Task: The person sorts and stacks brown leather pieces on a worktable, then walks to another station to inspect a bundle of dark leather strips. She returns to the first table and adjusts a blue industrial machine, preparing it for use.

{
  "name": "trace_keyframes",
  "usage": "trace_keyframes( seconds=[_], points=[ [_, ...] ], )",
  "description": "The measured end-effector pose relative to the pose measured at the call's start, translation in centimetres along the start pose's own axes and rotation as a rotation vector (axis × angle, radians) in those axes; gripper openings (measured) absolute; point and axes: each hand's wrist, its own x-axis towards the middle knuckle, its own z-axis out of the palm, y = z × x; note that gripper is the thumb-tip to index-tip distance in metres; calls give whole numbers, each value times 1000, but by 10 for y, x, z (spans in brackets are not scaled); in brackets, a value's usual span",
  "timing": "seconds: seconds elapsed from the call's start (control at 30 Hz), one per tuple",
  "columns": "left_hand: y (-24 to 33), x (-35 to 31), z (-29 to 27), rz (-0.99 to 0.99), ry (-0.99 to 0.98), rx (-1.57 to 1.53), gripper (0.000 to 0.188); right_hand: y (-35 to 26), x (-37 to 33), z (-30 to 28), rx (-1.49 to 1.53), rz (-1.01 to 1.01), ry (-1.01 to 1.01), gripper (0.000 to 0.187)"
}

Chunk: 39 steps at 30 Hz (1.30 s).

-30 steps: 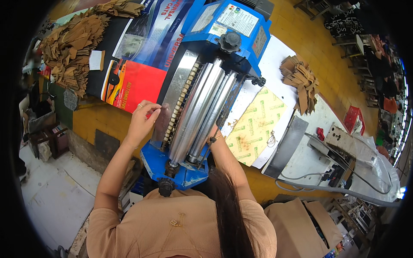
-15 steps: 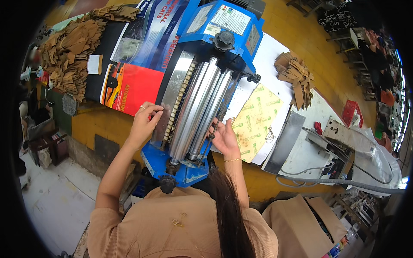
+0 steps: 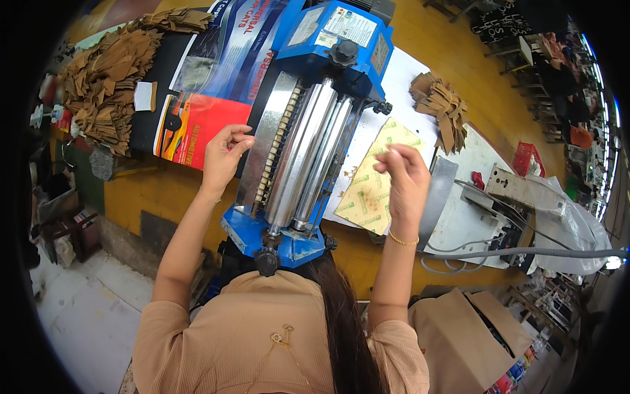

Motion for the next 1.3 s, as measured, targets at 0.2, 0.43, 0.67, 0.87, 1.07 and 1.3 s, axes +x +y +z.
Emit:
trace_keyframes(
  seconds=[0.2,0.43,0.67,0.87,1.07,1.3],
  points=[
    [-23,-30,-32,-71,93,22,23,-18,37,120,-760,-296,-660,18],
    [-70,-88,-97,-181,274,-251,25,19,78,176,-1432,-528,-1064,13],
    [-110,-139,-147,-277,384,-339,27,41,92,178,-1658,-504,-1273,6],
    [-118,-157,-158,-309,412,-348,25,50,84,181,-1824,-694,-1294,8],
    [-121,-154,-147,-295,395,-366,24,60,79,183,-1944,-1130,-1448,5],
    [-125,-152,-149,-234,397,-347,22,39,93,200,-2047,-843,-1611,6]
  ],
)
